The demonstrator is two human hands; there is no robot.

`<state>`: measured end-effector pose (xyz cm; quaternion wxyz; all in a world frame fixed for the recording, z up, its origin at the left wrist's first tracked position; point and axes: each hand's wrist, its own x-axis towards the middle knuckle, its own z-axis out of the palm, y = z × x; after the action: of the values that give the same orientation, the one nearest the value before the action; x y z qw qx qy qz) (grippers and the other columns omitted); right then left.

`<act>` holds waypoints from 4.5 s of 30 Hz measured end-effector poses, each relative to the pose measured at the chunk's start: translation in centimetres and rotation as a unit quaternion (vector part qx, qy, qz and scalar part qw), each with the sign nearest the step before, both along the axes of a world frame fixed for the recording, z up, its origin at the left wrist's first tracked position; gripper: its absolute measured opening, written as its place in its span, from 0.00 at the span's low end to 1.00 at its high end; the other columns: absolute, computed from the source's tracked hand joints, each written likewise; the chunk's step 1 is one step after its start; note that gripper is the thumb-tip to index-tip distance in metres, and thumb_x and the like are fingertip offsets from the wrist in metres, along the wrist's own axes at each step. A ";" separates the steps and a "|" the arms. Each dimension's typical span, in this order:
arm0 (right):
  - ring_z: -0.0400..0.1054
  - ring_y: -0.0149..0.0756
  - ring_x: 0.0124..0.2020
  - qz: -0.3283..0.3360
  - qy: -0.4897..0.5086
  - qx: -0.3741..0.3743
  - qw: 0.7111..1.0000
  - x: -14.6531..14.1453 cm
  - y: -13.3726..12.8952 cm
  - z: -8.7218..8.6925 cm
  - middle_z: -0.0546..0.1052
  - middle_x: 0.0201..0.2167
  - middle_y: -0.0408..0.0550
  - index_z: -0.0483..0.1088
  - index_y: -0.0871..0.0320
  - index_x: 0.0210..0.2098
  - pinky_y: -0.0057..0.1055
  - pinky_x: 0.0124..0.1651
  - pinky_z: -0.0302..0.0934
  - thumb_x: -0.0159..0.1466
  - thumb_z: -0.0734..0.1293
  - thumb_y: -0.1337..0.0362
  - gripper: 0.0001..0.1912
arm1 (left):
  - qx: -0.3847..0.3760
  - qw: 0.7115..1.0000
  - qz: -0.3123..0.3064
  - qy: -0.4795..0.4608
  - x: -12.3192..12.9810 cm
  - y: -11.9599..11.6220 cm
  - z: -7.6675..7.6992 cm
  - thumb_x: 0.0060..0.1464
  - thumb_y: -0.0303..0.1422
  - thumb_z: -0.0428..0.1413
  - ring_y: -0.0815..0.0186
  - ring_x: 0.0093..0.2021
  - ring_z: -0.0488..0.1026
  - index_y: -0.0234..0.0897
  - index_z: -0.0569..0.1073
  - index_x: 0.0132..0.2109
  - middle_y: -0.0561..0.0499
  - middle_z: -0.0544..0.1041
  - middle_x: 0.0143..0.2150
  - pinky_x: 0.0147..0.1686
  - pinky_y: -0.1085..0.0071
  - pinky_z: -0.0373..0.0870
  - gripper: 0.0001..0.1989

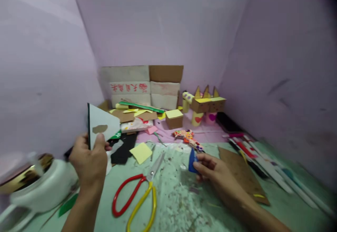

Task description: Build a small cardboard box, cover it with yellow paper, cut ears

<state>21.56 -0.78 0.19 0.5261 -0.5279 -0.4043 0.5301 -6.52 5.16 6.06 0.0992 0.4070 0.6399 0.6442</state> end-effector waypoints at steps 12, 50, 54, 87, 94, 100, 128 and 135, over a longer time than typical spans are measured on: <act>0.59 0.22 0.13 0.111 0.076 0.005 0.991 -0.8 -0.5 -0.7 0.67 0.14 0.34 0.64 0.60 0.23 0.22 0.18 0.57 0.37 0.77 0.48 0.27 | -0.217 0.816 -0.378 -0.378 12.1 -6.2 -5.7 0.37 0.37 0.63 0.68 0.18 0.67 0.33 0.70 0.39 0.53 0.73 0.22 0.14 0.74 0.65 0.20; 0.58 0.22 0.10 0.033 0.037 -0.002 0.999 -1.4 -0.7 -1.2 0.67 0.13 0.33 0.62 0.58 0.26 0.20 0.14 0.55 0.43 0.76 0.53 0.23 | -0.253 0.792 -0.430 -0.351 11.9 -6.8 -5.9 0.38 0.34 0.64 0.70 0.18 0.67 0.33 0.71 0.39 0.53 0.73 0.22 0.16 0.75 0.65 0.19; 0.59 0.24 0.09 0.009 0.061 0.006 0.998 -1.1 -0.4 -1.7 0.65 0.13 0.27 0.62 0.56 0.39 0.21 0.12 0.55 0.43 0.76 0.55 0.29 | -0.252 0.783 -0.448 -0.349 12.0 -6.7 -6.4 0.43 0.36 0.61 0.73 0.14 0.59 0.33 0.71 0.38 0.57 0.66 0.15 0.12 0.80 0.53 0.15; 0.70 0.28 0.18 0.084 0.147 -0.075 0.983 -1.0 -1.1 -1.0 0.77 0.21 0.44 0.70 0.63 0.33 0.21 0.20 0.64 0.43 0.78 0.56 0.24 | -0.257 0.747 -0.526 -0.316 10.9 -5.5 -4.7 0.33 0.32 0.64 0.74 0.18 0.62 0.31 0.73 0.34 0.53 0.71 0.22 0.16 0.79 0.59 0.17; 0.69 0.29 0.18 0.094 0.107 -0.090 0.986 -1.0 -1.1 -1.0 0.76 0.21 0.44 0.71 0.62 0.29 0.21 0.17 0.62 0.40 0.79 0.58 0.22 | -0.300 0.776 -0.502 -0.235 11.6 -5.7 -6.3 0.43 0.42 0.58 0.76 0.10 0.56 0.33 0.68 0.24 0.54 0.66 0.11 0.12 0.80 0.51 0.15; 0.66 0.29 0.17 0.116 0.070 -0.095 0.986 -0.5 -0.9 -0.5 0.74 0.17 0.44 0.72 0.64 0.25 0.23 0.17 0.62 0.39 0.78 0.58 0.20 | -0.304 0.779 -0.495 -0.237 10.9 -5.2 -6.0 0.41 0.42 0.59 0.77 0.10 0.56 0.33 0.67 0.23 0.55 0.65 0.10 0.10 0.81 0.49 0.16; 0.67 0.33 0.27 0.136 0.178 0.048 0.973 -0.6 -1.9 -0.1 0.73 0.26 0.49 0.74 0.63 0.30 0.29 0.29 0.65 0.56 0.68 0.54 0.16 | -0.274 0.674 -0.547 -0.413 12.4 -5.7 -6.3 0.42 0.37 0.64 0.75 0.16 0.66 0.27 0.73 0.31 0.46 0.77 0.24 0.12 0.82 0.62 0.15; 0.65 0.27 0.18 0.189 0.130 0.067 0.971 -1.1 -1.9 -0.8 0.70 0.20 0.40 0.63 0.58 0.25 0.24 0.20 0.61 0.50 0.74 0.55 0.18 | -0.357 0.596 -0.593 -0.408 12.0 -5.6 -6.6 0.38 0.42 0.65 0.74 0.13 0.66 0.28 0.70 0.32 0.46 0.75 0.21 0.09 0.83 0.60 0.21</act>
<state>20.45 -2.65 -0.62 0.4986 -0.3324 -0.4592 0.6558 5.45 -0.47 -0.53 0.8473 0.3231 0.3293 0.2630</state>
